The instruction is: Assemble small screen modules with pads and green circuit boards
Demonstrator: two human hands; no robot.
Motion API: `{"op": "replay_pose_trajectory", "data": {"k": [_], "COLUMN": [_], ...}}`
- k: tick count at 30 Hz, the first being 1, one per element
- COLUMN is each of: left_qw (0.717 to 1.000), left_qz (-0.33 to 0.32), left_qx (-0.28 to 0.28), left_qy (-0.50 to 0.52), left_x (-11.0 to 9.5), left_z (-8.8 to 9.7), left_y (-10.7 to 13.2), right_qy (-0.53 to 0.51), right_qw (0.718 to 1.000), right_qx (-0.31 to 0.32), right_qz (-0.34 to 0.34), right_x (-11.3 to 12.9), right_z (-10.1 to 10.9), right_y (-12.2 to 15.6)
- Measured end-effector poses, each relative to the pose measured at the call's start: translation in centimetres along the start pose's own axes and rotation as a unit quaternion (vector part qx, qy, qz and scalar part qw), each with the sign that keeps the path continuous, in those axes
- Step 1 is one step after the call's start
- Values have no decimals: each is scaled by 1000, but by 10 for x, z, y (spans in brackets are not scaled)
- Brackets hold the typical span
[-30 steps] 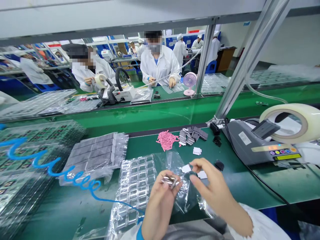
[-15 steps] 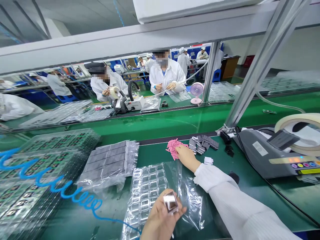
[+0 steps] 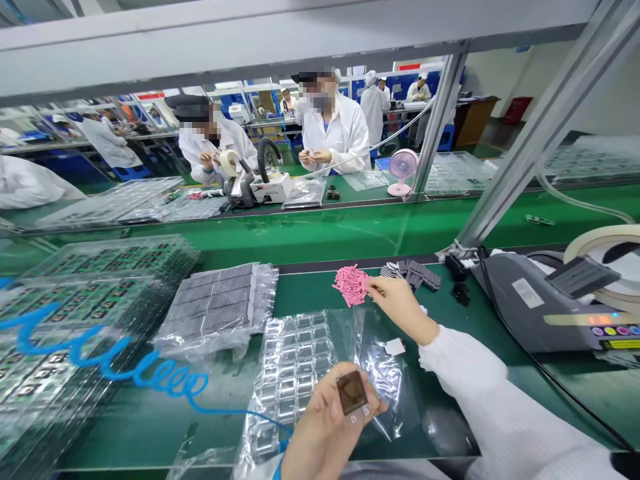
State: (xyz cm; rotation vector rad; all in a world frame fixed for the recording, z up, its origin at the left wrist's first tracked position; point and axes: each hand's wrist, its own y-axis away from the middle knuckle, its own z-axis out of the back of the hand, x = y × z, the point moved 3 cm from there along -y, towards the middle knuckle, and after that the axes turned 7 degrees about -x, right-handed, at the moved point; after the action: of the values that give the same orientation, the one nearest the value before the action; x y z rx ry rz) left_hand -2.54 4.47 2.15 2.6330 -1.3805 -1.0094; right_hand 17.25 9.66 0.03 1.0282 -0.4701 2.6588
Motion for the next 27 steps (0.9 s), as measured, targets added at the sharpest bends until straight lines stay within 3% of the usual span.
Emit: {"op": "replay_pose_trajectory", "data": {"k": [4,6,9,12,18,27], "left_qw": [1000,999,997,996,993,992], "left_qz": [-2,12,39,51,101,116], "left_qx": [7,28,60,69,56,47], "left_qy": [11,21,26,17,18,-18], "left_x": [7,12,18,22,32,48], "left_z": [-7,-14,-26,-37,-50,-58], "left_y": [-4,-5,-6,-8,-9,-9], "right_qy": [-113,-165,-102,-57,-90,-68], "right_qw": [993,977,968,968,965,974], "right_qx": [-24,-53,-123,-173,-200,-154], "right_qz": [37,121,195,170,143,154], "right_x": [46,70,90,90,79,68], "right_z": [53,79,101,103,102,107], "right_y": [70,101,130,140,148,156]}}
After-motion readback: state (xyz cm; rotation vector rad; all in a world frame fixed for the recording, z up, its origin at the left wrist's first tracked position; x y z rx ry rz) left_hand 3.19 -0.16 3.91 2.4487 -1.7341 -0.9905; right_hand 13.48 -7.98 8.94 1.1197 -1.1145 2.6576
